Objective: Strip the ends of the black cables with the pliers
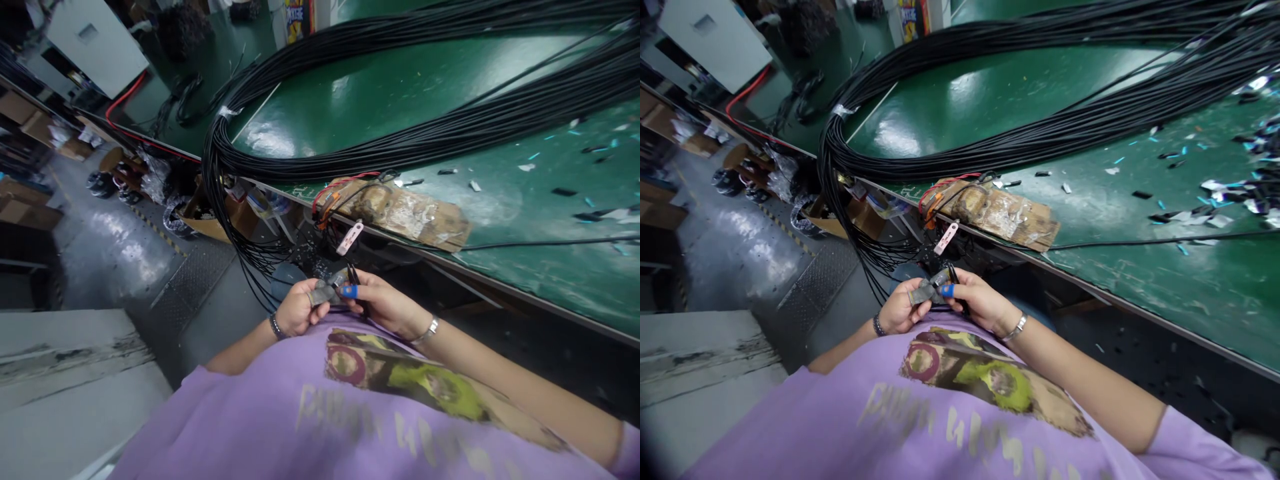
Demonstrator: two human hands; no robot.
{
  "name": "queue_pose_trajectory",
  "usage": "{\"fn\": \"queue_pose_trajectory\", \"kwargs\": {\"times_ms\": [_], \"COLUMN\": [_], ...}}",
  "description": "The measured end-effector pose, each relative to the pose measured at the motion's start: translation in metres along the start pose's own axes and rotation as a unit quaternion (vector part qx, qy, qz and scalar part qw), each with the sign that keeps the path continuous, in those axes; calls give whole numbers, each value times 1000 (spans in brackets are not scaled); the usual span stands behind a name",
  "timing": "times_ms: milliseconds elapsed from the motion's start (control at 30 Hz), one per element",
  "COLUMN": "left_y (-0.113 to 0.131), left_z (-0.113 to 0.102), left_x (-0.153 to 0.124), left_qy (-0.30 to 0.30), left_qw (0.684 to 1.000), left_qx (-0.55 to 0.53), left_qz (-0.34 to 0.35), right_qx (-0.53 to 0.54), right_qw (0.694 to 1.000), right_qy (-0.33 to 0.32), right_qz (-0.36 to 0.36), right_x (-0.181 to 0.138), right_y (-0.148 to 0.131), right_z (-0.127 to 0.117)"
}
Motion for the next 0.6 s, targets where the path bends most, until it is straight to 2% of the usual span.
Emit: {"fn": "queue_pose_trajectory", "kwargs": {"times_ms": [100, 200, 300, 367, 400, 433, 500, 600], "left_y": [4, 9, 14, 14, 14, 14, 13, 11], "left_z": [0, 1, 0, -1, -1, -2, -3, -4], "left_x": [-2, -5, -8, -10, -11, -11, -11, -9], "left_qy": [52, 75, 110, 115, 110, 102, 82, 46], "left_qw": [992, 959, 875, 817, 802, 800, 827, 903], "left_qx": [106, 247, 409, 486, 504, 508, 472, 351], "left_qz": [39, 115, 237, 287, 299, 305, 295, 242], "right_qx": [-88, -177, -229, -222, -211, -198, -176, -162], "right_qw": [995, 980, 970, 974, 977, 979, 982, 986], "right_qy": [31, 54, 53, 42, 29, 17, 4, 23], "right_qz": [-44, -78, -68, -16, 18, 48, 66, -20], "right_x": [-1, 1, 4, 6, 6, 6, 5, 0], "right_y": [-6, -12, -11, -6, -3, 0, 2, -7], "right_z": [0, -1, -4, -6, -6, -6, -6, -5]}}
Point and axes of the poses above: each hand's wrist, its own x-axis towards the middle knuckle, its own z-axis out of the palm, y = z × x, the point moved 3 cm from there along x, towards the middle knuckle, and after that the axes turned 5 degrees about -z, right-handed, at the moved point
